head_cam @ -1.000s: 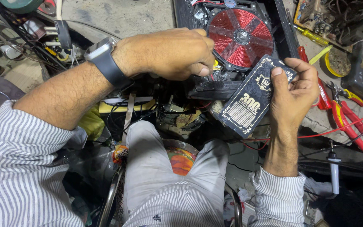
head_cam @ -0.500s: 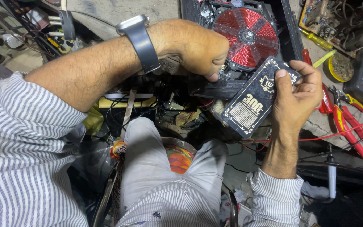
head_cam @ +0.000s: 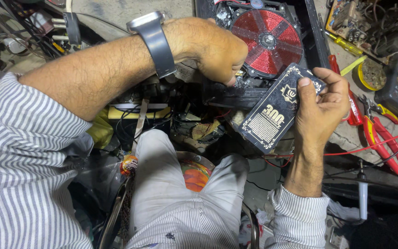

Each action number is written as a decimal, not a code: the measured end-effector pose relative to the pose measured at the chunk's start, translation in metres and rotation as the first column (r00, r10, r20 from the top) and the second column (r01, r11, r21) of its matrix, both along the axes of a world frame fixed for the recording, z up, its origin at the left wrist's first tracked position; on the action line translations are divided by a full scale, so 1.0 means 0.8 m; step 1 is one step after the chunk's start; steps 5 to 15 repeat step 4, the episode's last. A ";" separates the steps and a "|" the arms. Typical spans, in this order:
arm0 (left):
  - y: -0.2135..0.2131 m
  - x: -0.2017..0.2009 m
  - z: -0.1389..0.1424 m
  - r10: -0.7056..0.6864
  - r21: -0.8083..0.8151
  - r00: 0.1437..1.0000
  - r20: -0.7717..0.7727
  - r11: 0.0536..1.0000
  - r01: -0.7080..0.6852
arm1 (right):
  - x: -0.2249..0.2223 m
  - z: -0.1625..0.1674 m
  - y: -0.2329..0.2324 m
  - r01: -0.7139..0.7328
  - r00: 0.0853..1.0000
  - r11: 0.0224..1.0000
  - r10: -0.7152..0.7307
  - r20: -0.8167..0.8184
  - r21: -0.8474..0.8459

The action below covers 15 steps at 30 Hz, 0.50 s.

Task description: The person repairs an electric heater with a red circular heating element on a cluttered workbench, holding a phone in one hand while manipulating the heater's frame, wires and internal components with the other hand, repositioning the heater and working on its parts throughout the clip.

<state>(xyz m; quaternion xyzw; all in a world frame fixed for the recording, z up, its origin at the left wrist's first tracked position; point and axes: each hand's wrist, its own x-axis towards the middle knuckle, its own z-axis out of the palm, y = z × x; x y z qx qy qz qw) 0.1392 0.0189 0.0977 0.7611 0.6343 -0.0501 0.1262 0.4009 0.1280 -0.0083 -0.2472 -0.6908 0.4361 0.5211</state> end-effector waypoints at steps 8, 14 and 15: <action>0.001 0.016 0.019 0.005 -0.170 0.999 -0.050 0.985 -0.014 | 0.001 -0.003 0.002 -0.070 0.996 0.997 0.068 -0.057 -0.040; 0.001 0.016 0.019 0.005 -0.170 0.999 -0.050 0.985 -0.014 | 0.001 -0.003 0.002 -0.070 0.996 0.997 0.068 -0.057 -0.040; 0.001 0.016 0.019 0.005 -0.170 0.999 -0.050 0.985 -0.014 | 0.001 -0.003 0.002 -0.070 0.996 0.997 0.068 -0.057 -0.040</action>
